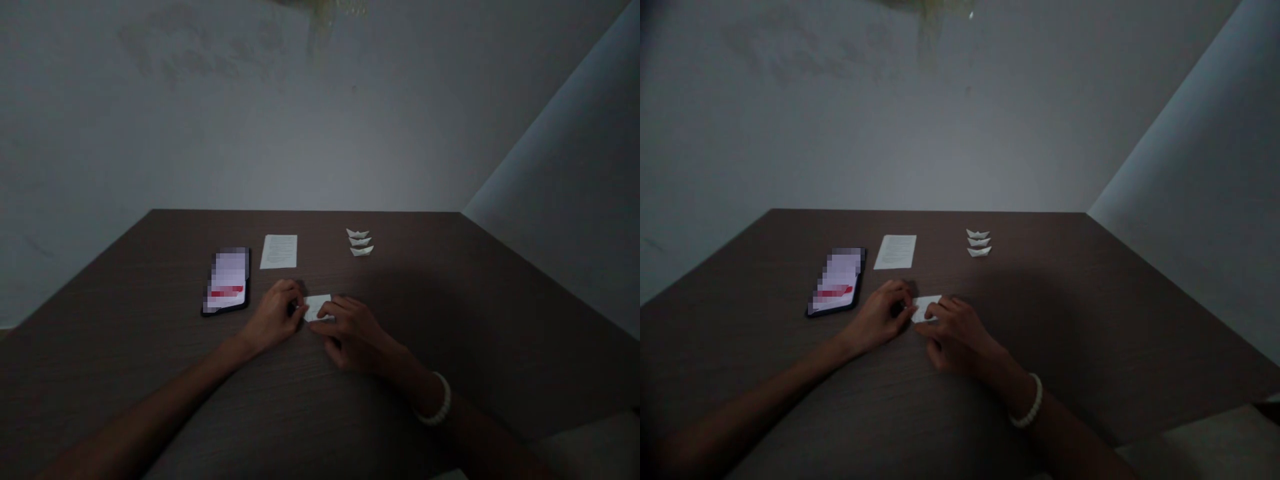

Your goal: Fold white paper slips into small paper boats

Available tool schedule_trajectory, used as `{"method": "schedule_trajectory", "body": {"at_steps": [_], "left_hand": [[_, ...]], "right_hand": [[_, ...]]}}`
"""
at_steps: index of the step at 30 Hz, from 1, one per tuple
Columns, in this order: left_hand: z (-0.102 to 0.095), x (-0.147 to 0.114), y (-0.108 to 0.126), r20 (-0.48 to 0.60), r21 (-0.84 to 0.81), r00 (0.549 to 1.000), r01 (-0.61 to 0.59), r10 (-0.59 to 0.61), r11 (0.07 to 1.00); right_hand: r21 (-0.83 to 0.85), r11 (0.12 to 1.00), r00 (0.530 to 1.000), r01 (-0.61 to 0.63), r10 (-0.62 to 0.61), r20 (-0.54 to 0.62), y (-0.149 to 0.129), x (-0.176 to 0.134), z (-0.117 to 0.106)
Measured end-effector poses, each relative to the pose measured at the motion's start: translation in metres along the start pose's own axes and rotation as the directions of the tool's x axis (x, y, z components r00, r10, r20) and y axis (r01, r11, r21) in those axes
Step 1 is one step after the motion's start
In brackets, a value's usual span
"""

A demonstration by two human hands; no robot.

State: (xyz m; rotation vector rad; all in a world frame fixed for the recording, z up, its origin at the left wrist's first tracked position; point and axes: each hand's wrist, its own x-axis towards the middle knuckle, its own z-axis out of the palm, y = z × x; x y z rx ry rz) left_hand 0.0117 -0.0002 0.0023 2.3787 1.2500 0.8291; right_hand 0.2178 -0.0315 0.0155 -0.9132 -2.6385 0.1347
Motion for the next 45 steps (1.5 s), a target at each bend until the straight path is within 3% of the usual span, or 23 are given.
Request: {"method": "schedule_trajectory", "body": {"at_steps": [12, 30, 45], "left_hand": [[-0.002, -0.0002, 0.0019, 0.01, 0.016, 1.0, 0.001, -0.001, 1.0], [-0.0008, -0.0011, 0.0003, -0.004, 0.001, 1.0, -0.002, 0.002, 1.0], [-0.0026, -0.0011, 0.0039, -0.014, -0.006, 0.999, 0.043, -0.043, 0.999]], "right_hand": [[-0.082, 0.997, 0.996, -0.004, 0.011, 0.084, -0.0089, 0.0048, -0.0077], [-0.013, 1.0, 1.0, 0.001, -0.001, -0.029, -0.0033, 0.0003, -0.0017], [0.021, 0.999, 0.999, 0.028, -0.027, -0.033, -0.0008, -0.0011, 0.0002]]}}
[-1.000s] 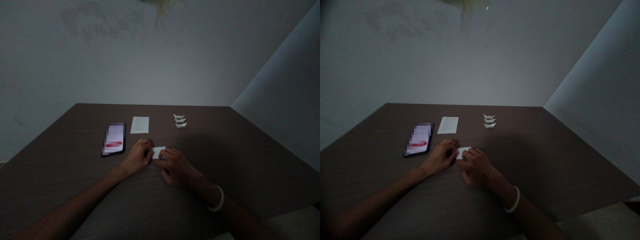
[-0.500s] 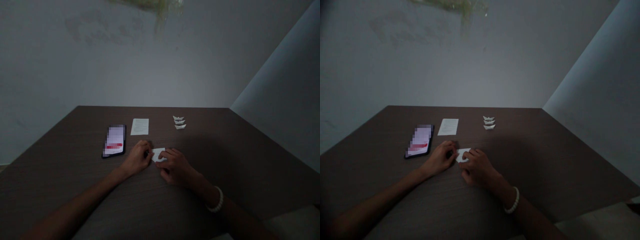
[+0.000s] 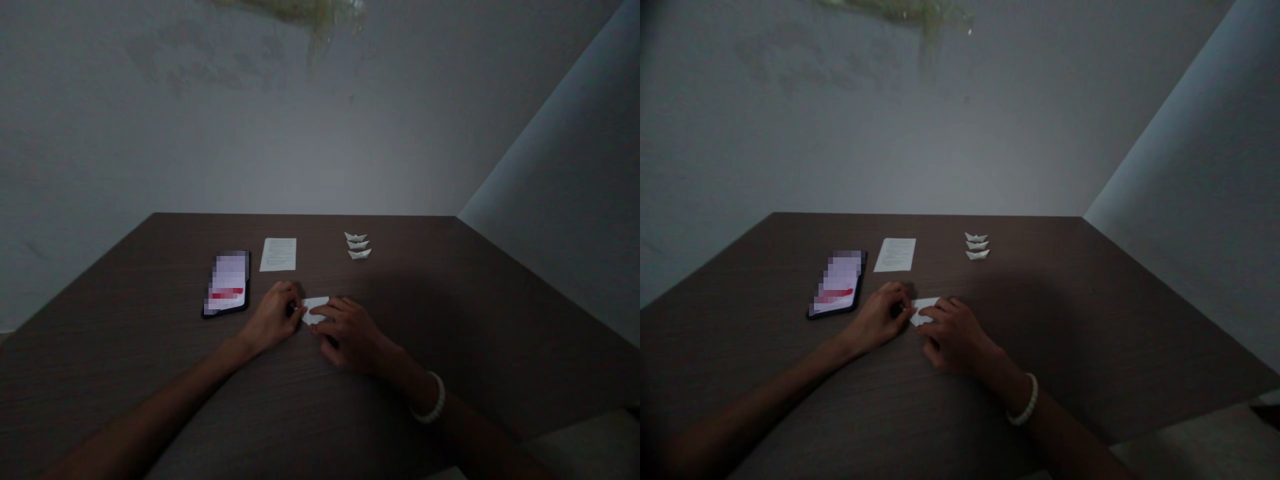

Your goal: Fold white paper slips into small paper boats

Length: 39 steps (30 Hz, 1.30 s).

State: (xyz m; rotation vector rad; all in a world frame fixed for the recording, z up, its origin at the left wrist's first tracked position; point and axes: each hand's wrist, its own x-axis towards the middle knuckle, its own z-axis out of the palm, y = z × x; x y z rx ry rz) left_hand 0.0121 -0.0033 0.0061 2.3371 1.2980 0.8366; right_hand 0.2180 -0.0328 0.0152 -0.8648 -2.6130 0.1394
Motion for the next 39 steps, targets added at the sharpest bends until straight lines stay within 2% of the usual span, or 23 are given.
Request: {"method": "schedule_trajectory", "body": {"at_steps": [11, 28, 33, 39], "left_hand": [[-0.001, 0.0, -0.002, 0.013, -0.003, 1.0, -0.018, 0.018, 1.0], [-0.007, -0.002, 0.005, 0.041, 0.013, 0.999, -0.022, 0.021, 1.0], [-0.012, -0.004, 0.009, 0.051, 0.063, 0.997, -0.054, 0.051, 0.997], [-0.011, -0.006, 0.005, 0.074, 0.178, 0.997, -0.046, 0.033, 0.983]], "right_hand": [[0.039, 0.999, 1.0, -0.003, 0.004, -0.027, -0.001, 0.001, 0.001], [0.005, 0.999, 0.999, -0.033, 0.033, 0.018, -0.004, 0.003, -0.003], [-0.003, 0.999, 0.999, -0.041, 0.041, 0.021, -0.005, 0.003, -0.007], [0.013, 0.999, 0.999, -0.037, 0.037, 0.0, -0.001, 0.001, -0.001]]}}
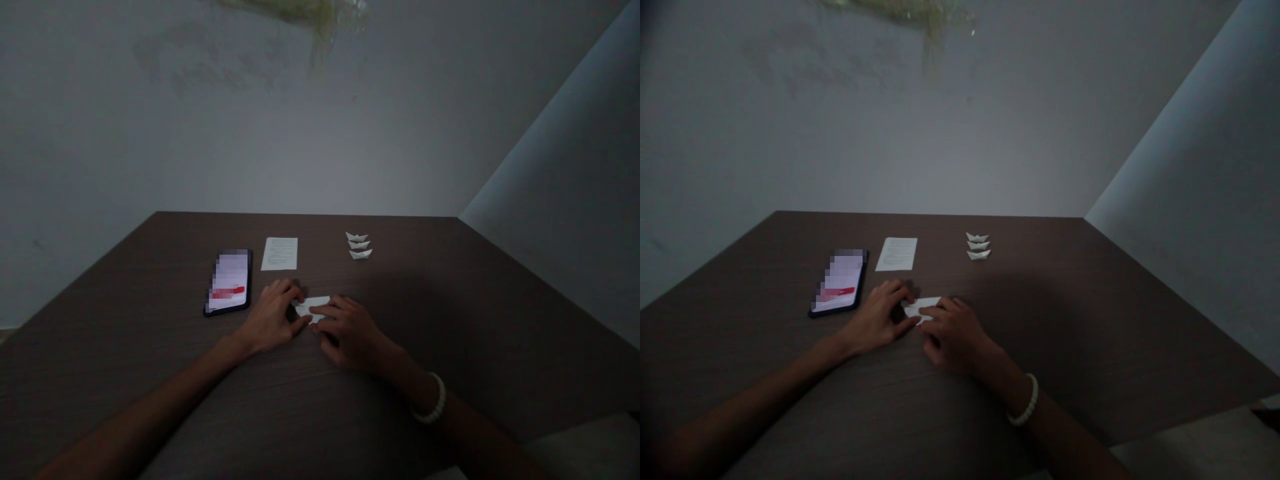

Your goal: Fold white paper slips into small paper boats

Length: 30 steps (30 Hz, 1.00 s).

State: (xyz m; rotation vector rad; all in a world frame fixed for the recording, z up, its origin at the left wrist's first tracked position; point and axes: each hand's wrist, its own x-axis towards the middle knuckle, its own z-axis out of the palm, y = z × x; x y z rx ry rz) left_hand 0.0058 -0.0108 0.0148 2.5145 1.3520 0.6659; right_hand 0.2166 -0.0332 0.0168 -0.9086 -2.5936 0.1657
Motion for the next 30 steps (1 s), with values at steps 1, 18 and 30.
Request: {"method": "schedule_trajectory", "body": {"at_steps": [1, 18, 30], "left_hand": [[0.0, 0.0, 0.0, -0.001, 0.007, 1.0, 0.0, 0.0, 1.0], [-0.003, 0.004, -0.004, -0.045, -0.154, 0.999, -0.005, -0.002, 0.988], [0.004, 0.001, -0.013, -0.089, -0.205, 0.996, -0.013, -0.005, 0.979]], "right_hand": [[0.001, 1.0, 1.0, 0.0, 0.0, 0.0, 0.001, 0.0, 0.001], [0.021, 1.0, 1.0, -0.013, 0.013, -0.009, 0.002, -0.002, 0.005], [0.042, 0.999, 1.0, -0.02, 0.02, -0.006, 0.002, -0.001, 0.003]]}}
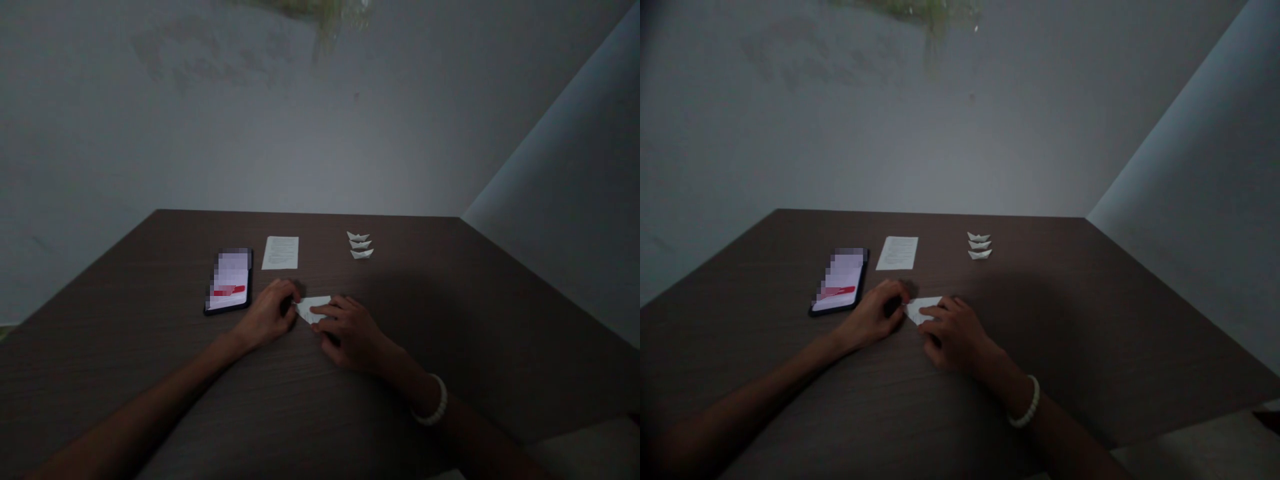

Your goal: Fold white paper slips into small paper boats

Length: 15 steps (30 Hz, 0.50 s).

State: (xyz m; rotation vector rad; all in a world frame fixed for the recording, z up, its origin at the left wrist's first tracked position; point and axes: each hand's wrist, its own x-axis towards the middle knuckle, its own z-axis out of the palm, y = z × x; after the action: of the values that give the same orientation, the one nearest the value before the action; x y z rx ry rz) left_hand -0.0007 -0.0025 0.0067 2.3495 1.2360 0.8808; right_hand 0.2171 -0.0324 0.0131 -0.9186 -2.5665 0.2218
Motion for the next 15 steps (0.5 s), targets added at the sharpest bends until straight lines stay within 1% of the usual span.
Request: {"method": "schedule_trajectory", "body": {"at_steps": [5, 11, 15], "left_hand": [[-0.0007, 0.0, 0.0017, 0.007, -0.002, 0.999, -0.036, 0.036, 0.999], [-0.0037, 0.0006, 0.0083, 0.037, 0.055, 0.999, -0.026, 0.024, 0.998], [-0.0027, 0.0002, 0.0073, 0.051, 0.09, 0.999, -0.021, 0.016, 0.996]], "right_hand": [[-0.003, 1.0, 1.0, 0.003, -0.003, -0.008, -0.0002, -0.0002, 0.0001], [-0.007, 1.0, 1.0, 0.003, -0.003, -0.005, 0.0001, 0.0002, 0.0002], [-0.001, 1.0, 1.0, 0.005, -0.005, -0.006, 0.0003, 0.0002, 0.0]]}}
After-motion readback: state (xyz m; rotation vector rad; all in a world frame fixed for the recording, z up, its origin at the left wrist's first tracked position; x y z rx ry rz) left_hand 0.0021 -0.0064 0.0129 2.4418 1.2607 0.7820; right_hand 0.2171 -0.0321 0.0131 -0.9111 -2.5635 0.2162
